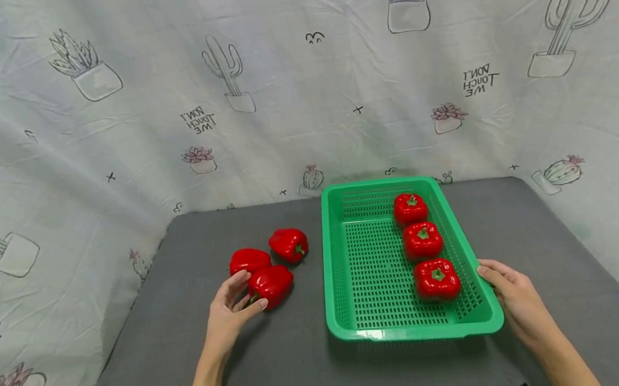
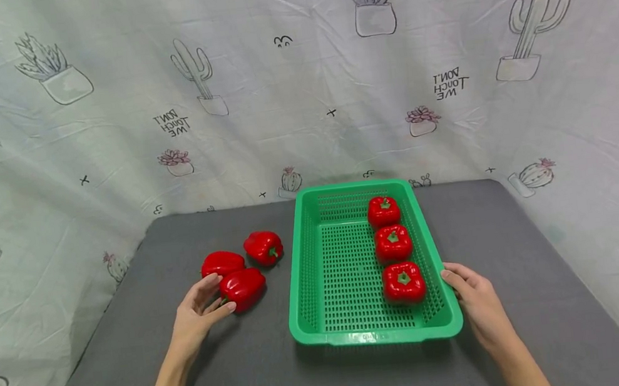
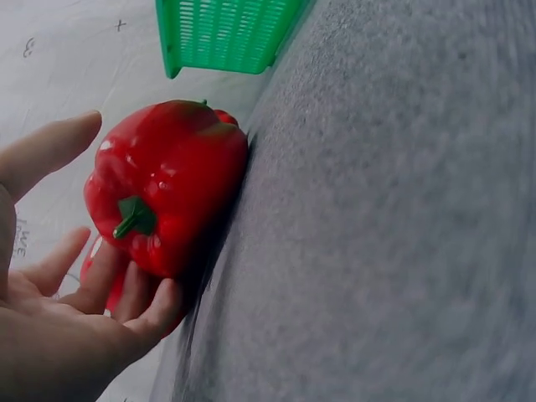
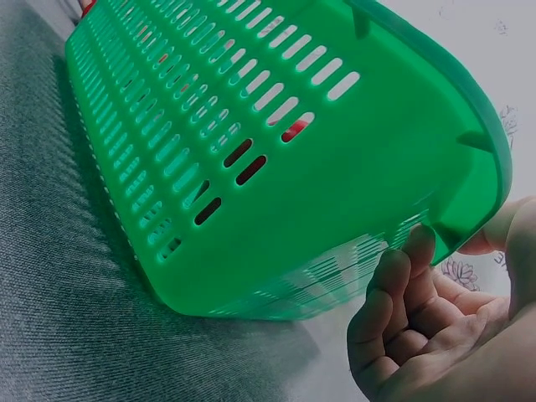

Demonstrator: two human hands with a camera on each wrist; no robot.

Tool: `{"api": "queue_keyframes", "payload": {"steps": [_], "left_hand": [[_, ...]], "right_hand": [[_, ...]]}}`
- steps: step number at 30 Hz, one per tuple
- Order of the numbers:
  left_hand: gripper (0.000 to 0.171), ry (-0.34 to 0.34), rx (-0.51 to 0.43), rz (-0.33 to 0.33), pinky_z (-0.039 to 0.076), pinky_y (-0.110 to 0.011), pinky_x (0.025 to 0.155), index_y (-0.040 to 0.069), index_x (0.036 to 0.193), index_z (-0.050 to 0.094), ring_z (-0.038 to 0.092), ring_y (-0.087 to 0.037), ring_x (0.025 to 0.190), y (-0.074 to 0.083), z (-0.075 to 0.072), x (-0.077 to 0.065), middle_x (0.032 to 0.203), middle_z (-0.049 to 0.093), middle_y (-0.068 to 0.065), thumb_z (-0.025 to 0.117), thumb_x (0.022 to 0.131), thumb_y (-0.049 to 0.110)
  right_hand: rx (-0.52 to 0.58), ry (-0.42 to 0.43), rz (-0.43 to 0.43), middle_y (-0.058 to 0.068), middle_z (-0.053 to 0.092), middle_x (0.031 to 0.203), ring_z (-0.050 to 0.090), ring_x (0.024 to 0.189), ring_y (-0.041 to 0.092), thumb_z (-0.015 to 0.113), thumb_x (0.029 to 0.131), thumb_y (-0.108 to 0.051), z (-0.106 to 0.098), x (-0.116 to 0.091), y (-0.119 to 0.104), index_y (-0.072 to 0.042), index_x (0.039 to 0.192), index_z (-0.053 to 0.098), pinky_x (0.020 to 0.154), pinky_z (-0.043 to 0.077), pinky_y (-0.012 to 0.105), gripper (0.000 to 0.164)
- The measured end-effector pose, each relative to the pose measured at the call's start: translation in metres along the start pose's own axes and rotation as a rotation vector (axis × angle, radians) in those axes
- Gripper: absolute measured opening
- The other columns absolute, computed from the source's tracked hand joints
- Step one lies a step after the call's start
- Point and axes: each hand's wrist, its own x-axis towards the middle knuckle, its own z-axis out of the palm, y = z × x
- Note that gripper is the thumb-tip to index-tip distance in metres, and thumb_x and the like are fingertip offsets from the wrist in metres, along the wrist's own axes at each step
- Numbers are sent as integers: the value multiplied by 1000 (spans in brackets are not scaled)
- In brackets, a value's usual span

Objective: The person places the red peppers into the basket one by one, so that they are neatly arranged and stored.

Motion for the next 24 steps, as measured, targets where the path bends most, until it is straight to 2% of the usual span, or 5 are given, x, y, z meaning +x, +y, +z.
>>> {"api": "queue_keyframes", "payload": {"steps": [2, 9, 10, 19, 24], "left_hand": [[72, -8, 9, -16, 38, -47, 105, 9, 144, 44, 43, -24, 130, 0, 2, 1, 144, 46, -7, 82, 82, 11], [74, -1, 29, -151, 41, -42, 104, 10, 143, 44, 44, -27, 128, 5, 8, -1, 143, 44, -9, 83, 81, 15], [74, 6, 37, -155, 41, -41, 103, 11, 142, 44, 45, -26, 128, 0, 8, -1, 142, 45, -8, 84, 80, 17], [81, 16, 107, -206, 41, -46, 103, 11, 143, 42, 46, -31, 127, -2, 13, -2, 141, 46, -13, 87, 76, 20], [83, 14, 115, -200, 41, -45, 103, 12, 143, 42, 44, -29, 127, -1, 16, -1, 141, 46, -11, 89, 74, 21]], "right_hand": [[-6, 0, -1, 3, 69, 103, 68, 88, 14, 52, 105, -22, 0, 0, 0, -7, 122, 64, 71, 57, 30, 26], [-12, 6, 13, 3, 68, 103, 67, 87, 15, 52, 104, -22, -2, 1, 1, -8, 120, 65, 71, 57, 31, 25], [-12, 7, 14, 4, 68, 102, 68, 87, 15, 52, 104, -22, -2, 1, 1, -8, 120, 64, 71, 57, 31, 25], [-7, 4, 25, 4, 69, 102, 68, 87, 14, 52, 104, -21, -1, 0, 1, -7, 120, 65, 71, 57, 31, 25], [-24, 4, 30, 3, 68, 103, 68, 87, 14, 52, 104, -24, -1, 2, -2, -5, 122, 63, 71, 57, 31, 28]]}}
